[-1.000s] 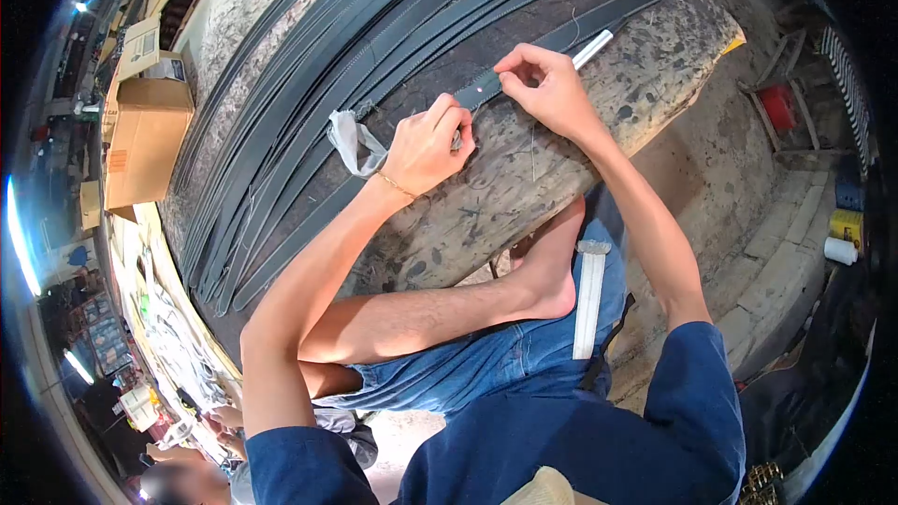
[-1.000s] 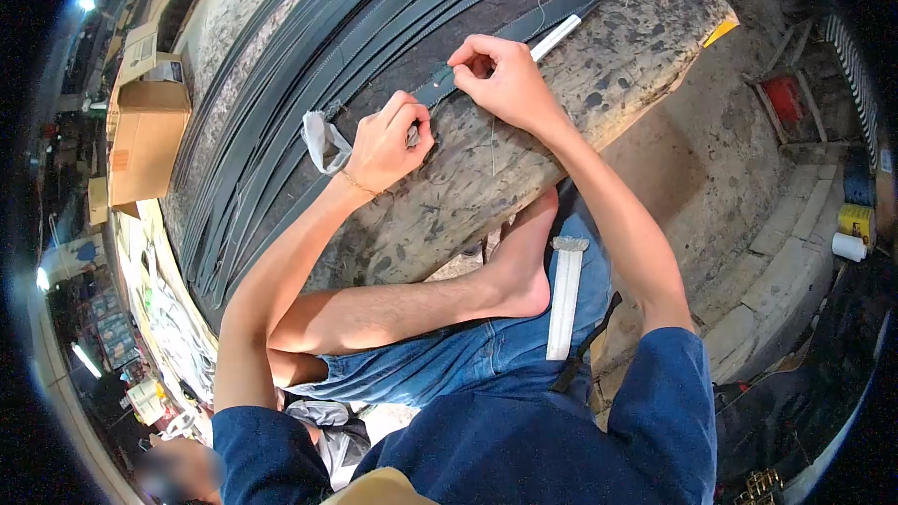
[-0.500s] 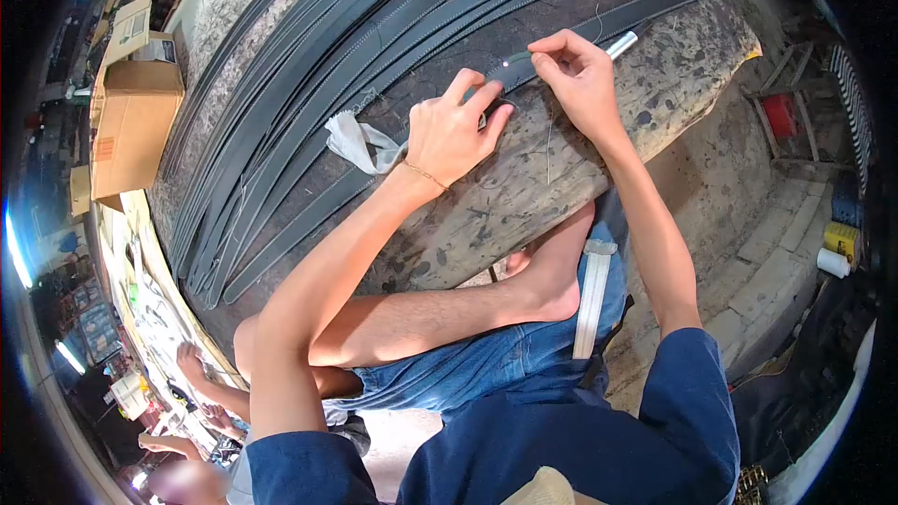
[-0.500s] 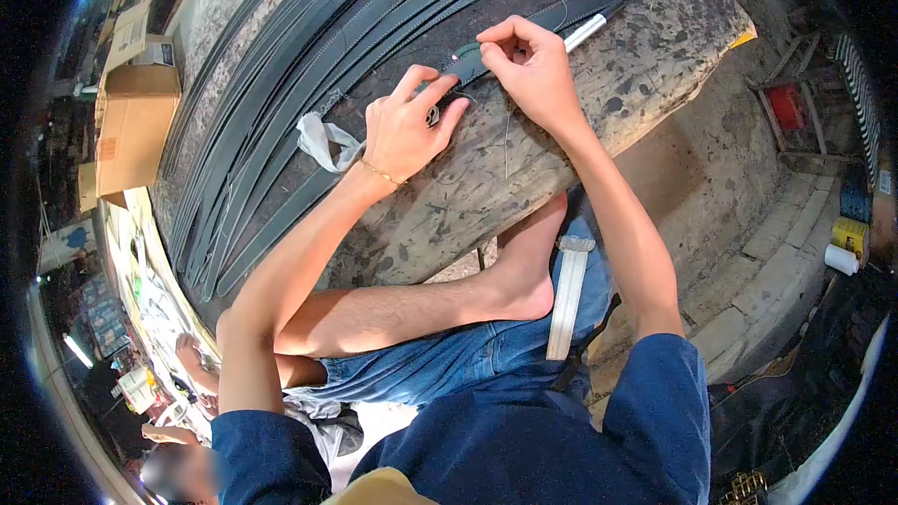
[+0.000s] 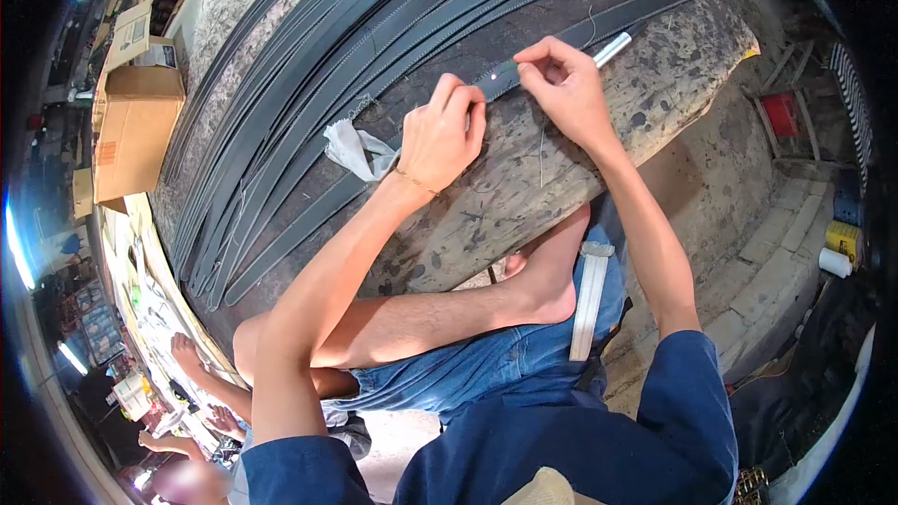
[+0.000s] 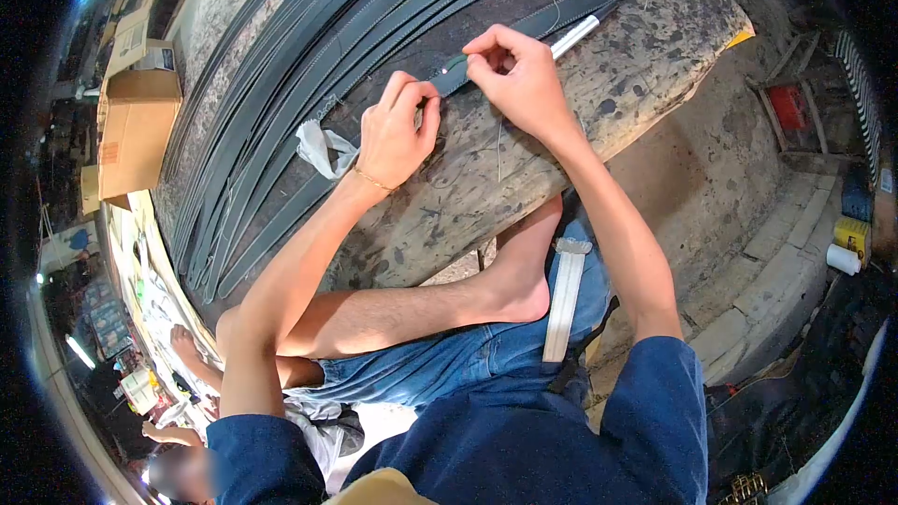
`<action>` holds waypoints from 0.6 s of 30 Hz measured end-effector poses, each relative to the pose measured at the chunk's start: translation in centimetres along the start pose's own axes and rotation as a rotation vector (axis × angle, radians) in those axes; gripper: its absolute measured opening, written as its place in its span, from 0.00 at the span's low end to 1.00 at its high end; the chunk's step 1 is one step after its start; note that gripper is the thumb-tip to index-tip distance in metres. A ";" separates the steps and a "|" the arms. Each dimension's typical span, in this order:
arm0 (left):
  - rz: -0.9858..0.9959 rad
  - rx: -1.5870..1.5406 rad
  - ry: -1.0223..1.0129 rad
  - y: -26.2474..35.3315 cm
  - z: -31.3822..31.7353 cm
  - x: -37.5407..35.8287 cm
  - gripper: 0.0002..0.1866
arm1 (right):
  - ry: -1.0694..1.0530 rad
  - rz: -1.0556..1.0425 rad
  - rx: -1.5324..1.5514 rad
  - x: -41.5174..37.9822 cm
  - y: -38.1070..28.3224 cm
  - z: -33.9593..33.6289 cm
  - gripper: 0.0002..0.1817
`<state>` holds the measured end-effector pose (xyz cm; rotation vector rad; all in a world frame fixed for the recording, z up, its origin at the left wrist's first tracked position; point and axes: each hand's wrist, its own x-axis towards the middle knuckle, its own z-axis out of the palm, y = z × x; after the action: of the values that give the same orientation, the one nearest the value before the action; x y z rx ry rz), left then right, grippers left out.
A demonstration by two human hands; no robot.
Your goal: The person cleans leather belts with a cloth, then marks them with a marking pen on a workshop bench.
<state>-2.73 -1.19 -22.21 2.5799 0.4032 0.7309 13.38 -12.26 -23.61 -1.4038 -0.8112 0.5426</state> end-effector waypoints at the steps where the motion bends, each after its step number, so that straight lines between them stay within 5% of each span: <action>1: -0.055 -0.026 -0.023 -0.1 -0.1 -0.1 0.05 | -0.030 0.005 -0.030 0.0 0.1 0.1 0.04; 8: -0.095 -0.052 -0.015 -0.5 0.0 -0.3 0.06 | -0.062 -0.214 -0.349 0.1 -1.2 0.2 0.08; 18: -0.095 -0.043 -0.006 -0.5 0.0 -0.2 0.05 | -0.102 -0.223 -0.386 0.2 -1.1 0.2 0.07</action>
<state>-2.98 -0.80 -22.56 2.5035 0.4987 0.6907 13.17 -12.12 -22.55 -1.6179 -1.1848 0.2951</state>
